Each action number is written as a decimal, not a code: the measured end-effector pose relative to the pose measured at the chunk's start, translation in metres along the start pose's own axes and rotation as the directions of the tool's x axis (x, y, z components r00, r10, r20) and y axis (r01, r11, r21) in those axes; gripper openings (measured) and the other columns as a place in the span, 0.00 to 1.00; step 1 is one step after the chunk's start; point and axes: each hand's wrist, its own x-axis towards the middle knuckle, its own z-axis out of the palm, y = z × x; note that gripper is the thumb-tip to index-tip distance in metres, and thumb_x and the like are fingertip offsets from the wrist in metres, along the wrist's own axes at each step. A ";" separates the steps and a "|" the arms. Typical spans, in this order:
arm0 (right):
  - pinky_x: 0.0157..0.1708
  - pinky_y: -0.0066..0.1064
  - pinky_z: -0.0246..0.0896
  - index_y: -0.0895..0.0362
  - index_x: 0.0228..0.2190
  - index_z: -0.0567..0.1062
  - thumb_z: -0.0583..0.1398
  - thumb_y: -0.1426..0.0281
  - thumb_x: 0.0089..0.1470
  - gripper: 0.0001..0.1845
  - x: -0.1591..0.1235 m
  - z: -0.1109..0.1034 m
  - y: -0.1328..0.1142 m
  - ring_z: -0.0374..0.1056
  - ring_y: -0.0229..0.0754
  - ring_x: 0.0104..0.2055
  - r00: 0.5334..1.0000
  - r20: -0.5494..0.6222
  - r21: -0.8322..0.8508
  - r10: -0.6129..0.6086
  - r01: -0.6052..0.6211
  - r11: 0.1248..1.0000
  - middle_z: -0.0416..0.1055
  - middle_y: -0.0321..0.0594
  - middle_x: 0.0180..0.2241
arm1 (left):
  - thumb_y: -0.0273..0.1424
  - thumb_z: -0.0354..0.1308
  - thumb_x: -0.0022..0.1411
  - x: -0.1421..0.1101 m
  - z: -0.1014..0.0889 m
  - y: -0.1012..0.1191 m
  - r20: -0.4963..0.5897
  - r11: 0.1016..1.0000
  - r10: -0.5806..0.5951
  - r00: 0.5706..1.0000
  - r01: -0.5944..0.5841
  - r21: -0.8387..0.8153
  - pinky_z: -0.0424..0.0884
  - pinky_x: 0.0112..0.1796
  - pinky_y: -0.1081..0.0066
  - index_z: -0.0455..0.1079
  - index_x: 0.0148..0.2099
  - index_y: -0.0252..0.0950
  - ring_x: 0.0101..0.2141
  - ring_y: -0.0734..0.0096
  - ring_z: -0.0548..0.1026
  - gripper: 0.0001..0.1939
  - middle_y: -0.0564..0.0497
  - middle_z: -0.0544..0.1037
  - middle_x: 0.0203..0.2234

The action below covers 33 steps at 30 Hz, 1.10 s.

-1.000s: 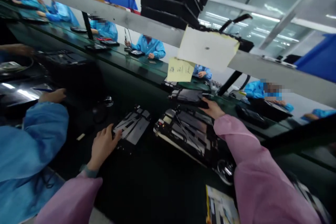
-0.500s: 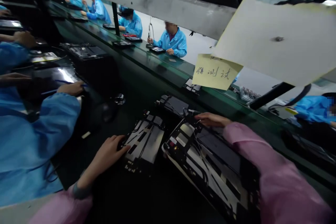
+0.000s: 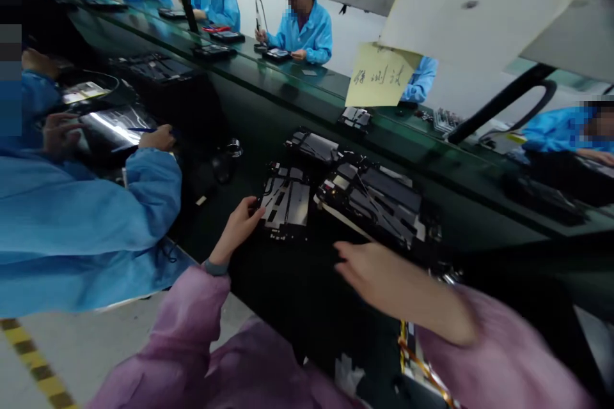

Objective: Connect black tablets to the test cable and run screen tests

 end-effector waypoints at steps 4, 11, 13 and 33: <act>0.47 0.42 0.67 0.69 0.53 0.66 0.56 0.62 0.61 0.26 0.049 0.115 -0.045 0.70 0.56 0.50 0.924 -0.172 0.024 0.340 -0.342 0.940 0.71 0.64 0.48 | 0.43 0.56 0.57 -0.032 0.000 -0.012 -0.002 0.999 0.015 1.000 -0.015 -0.034 0.69 0.50 0.54 0.61 0.57 0.36 0.46 0.54 0.76 0.29 0.38 0.72 0.52; 0.50 0.46 0.63 0.69 0.56 0.63 0.56 0.57 0.60 0.32 0.025 0.158 -0.037 0.64 0.57 0.54 0.729 -0.335 0.295 0.597 -0.521 0.801 0.67 0.63 0.52 | 0.48 0.63 0.51 -0.130 0.018 -0.023 0.403 0.904 -0.074 0.912 0.232 -0.358 0.71 0.52 0.57 0.62 0.58 0.43 0.47 0.55 0.76 0.34 0.46 0.69 0.50; 0.51 0.43 0.62 0.62 0.53 0.67 0.56 0.62 0.60 0.23 -0.022 0.164 -0.037 0.64 0.52 0.55 0.697 -0.399 0.292 0.596 -0.519 0.803 0.67 0.56 0.53 | 0.48 0.64 0.50 -0.152 0.032 -0.019 0.547 0.885 -0.084 0.833 0.314 -0.343 0.72 0.52 0.58 0.63 0.57 0.42 0.49 0.52 0.75 0.34 0.46 0.70 0.49; 0.32 0.30 0.64 0.58 0.47 0.72 0.52 0.76 0.60 0.16 -0.339 0.211 0.013 0.67 0.40 0.31 0.574 -0.535 -0.085 0.620 -0.767 0.637 0.70 0.44 0.36 | 0.33 0.50 0.68 -0.268 0.160 0.152 0.638 0.243 0.764 0.094 -0.958 -0.151 0.70 0.52 0.59 0.61 0.60 0.36 0.54 0.57 0.70 0.19 0.41 0.70 0.54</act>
